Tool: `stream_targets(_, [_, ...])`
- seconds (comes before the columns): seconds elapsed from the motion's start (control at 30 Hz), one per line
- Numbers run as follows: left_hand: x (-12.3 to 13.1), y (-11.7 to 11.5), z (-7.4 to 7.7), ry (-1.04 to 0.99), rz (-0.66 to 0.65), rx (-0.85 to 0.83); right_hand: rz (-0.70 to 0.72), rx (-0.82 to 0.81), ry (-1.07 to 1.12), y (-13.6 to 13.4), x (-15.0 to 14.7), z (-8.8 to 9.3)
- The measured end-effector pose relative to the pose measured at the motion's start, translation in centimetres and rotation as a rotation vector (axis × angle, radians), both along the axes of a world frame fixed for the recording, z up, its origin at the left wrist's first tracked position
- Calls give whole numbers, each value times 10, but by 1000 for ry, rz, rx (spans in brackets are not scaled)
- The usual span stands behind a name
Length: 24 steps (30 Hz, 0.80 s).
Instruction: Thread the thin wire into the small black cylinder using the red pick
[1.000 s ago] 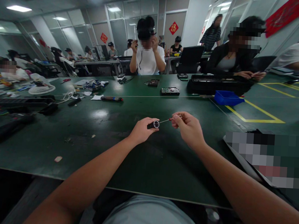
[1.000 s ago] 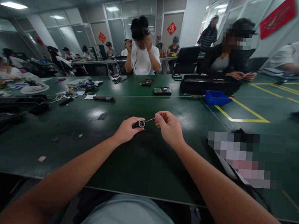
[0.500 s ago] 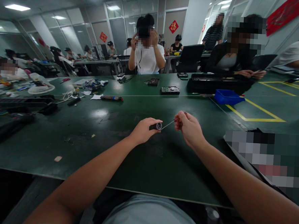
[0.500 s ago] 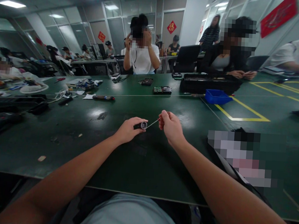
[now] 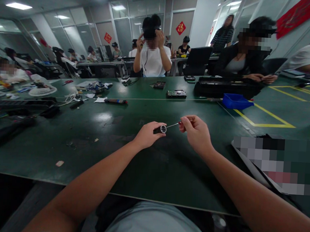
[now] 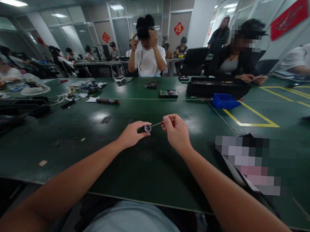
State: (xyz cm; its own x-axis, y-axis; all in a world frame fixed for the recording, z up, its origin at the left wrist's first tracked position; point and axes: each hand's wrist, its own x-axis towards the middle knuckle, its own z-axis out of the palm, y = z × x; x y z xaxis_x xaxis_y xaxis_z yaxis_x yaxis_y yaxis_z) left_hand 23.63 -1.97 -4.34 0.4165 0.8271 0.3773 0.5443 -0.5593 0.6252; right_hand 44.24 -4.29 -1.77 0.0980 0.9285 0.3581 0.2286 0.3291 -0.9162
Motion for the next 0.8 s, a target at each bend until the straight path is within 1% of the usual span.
stream_targets(0.17, [0,-1,0,2,1,10,13,16,-63,-3,-1,4])
stream_targets(0.37, [-1,-1,2,17,26,9,25,20,-55,2,2,-3])
stream_targets(0.47, [-2,0,1,12,43,15,41,30,-86,4,4,-6])
stream_targets(0.63, [-3,1,0,15,51,14,66,39,-142,3,5,-6])
stream_targets(0.8, [-2,-1,2,18,46,6,1,4,-212,2,3,-3])
